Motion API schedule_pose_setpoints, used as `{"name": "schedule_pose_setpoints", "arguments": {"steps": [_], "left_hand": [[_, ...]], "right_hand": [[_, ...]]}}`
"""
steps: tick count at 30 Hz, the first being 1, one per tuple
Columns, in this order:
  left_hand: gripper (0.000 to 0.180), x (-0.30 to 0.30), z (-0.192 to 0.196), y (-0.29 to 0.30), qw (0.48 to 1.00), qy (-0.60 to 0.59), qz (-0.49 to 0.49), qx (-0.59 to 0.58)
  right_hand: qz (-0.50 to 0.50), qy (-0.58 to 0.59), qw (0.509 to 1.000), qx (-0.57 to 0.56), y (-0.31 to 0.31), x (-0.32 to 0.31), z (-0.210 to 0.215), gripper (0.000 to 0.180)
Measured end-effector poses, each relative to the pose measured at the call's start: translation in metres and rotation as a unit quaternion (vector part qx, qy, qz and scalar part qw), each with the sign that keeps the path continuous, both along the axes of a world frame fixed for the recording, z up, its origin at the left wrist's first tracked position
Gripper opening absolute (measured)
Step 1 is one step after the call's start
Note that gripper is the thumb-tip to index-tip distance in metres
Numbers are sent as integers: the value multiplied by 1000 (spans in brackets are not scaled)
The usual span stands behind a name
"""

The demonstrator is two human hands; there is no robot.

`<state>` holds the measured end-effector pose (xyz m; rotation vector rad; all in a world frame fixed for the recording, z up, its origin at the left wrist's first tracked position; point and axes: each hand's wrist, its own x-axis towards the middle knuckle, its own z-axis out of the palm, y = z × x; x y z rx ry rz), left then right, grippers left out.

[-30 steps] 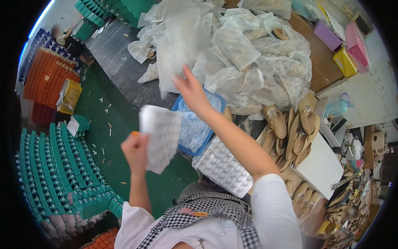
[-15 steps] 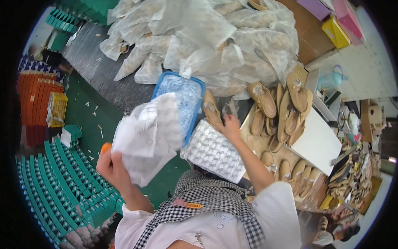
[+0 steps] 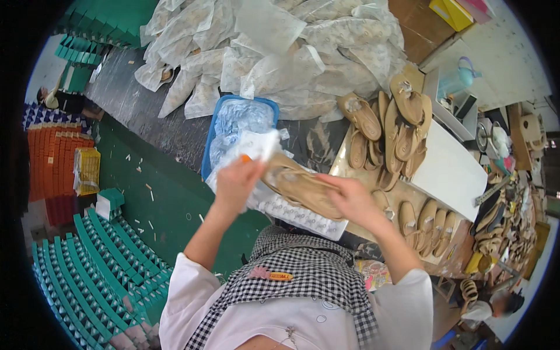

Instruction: The recorder is cleaning footwear with a cloth and then placing each shoe into individual plastic sleeves for packaging.

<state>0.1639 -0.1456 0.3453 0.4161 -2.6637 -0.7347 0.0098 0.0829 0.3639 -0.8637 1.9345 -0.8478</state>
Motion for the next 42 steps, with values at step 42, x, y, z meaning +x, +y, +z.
{"name": "schedule_pose_setpoints", "arguments": {"steps": [42], "left_hand": [[13,-48,0,-12,996,34,81,-19]], "right_hand": [[23,307,942,-136,47,-10,76,48]]}}
